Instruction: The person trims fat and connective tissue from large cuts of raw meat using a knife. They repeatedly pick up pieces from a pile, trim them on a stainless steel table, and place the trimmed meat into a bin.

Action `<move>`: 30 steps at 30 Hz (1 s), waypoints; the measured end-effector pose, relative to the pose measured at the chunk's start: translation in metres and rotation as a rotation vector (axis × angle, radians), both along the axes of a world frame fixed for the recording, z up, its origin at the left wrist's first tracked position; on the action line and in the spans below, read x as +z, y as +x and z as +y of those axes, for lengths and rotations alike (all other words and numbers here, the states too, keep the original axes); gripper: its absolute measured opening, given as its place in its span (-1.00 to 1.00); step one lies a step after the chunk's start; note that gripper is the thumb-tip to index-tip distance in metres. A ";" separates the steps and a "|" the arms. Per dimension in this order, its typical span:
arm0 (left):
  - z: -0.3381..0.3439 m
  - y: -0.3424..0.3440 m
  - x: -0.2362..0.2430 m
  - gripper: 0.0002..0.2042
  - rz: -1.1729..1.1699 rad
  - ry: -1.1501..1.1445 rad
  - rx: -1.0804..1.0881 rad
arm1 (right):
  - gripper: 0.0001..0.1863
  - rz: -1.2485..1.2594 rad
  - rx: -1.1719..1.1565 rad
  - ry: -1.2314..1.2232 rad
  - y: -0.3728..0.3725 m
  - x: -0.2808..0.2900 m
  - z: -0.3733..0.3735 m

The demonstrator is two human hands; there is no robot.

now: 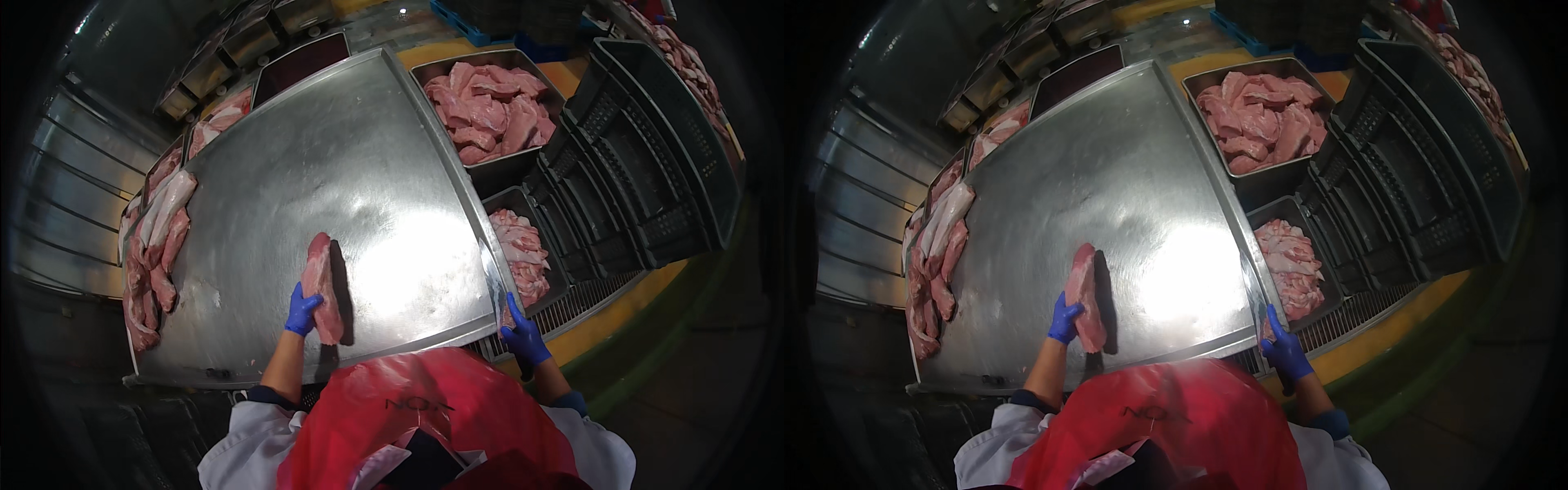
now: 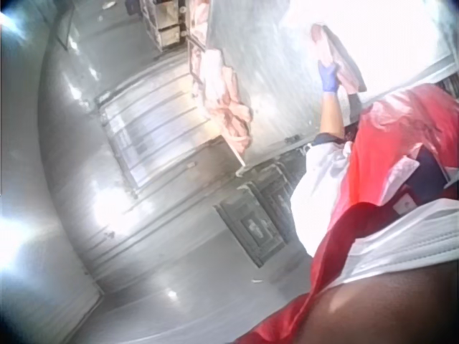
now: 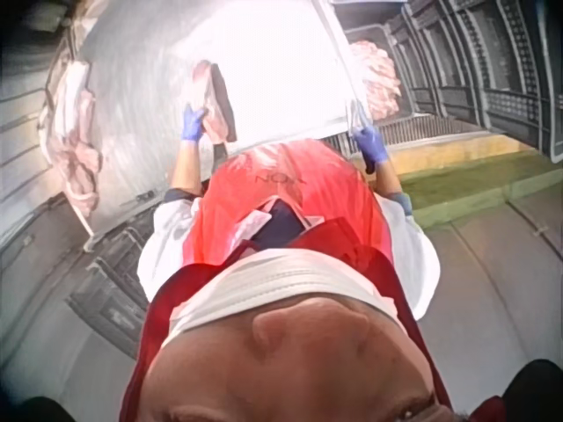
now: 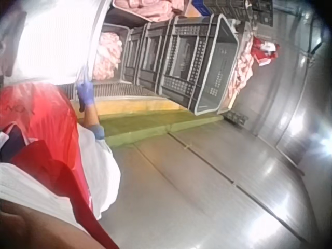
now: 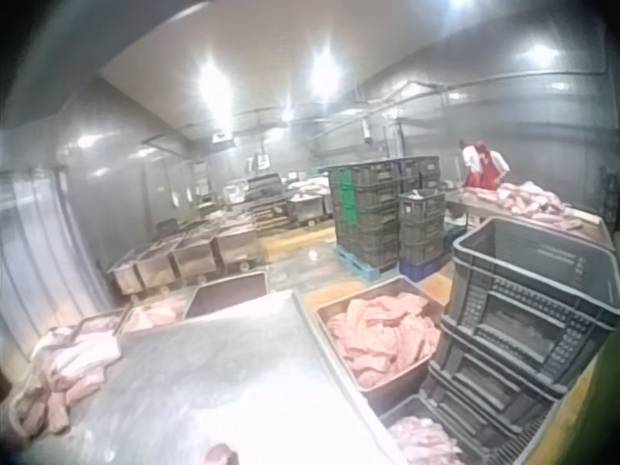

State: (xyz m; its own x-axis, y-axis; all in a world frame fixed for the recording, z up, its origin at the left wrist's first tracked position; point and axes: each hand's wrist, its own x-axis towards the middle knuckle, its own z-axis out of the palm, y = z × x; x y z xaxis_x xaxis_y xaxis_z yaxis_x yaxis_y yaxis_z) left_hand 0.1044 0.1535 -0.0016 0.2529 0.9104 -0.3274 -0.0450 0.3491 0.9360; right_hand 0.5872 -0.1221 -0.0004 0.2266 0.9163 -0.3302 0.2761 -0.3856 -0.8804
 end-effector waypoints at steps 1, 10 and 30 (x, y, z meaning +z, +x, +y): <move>-0.004 0.024 0.018 -0.15 -0.114 0.001 -0.004 | -0.14 0.054 -0.024 -0.056 0.000 0.007 0.004; 0.230 0.294 0.241 -0.22 -0.125 0.329 -0.208 | -0.13 -0.086 -0.019 -0.022 0.013 0.013 0.030; 0.057 -0.220 -0.015 -0.27 0.769 0.133 0.073 | -0.09 0.228 0.242 -0.037 -0.149 -0.028 0.213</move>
State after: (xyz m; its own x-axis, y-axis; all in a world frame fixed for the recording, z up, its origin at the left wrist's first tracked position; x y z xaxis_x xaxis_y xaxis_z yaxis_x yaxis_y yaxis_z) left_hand -0.1153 0.2108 -0.0163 -0.0630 0.9599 -0.2731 0.6141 0.2530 0.7476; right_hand 0.4384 0.0914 -0.0281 -0.0801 0.9210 -0.3813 0.1611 -0.3656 -0.9167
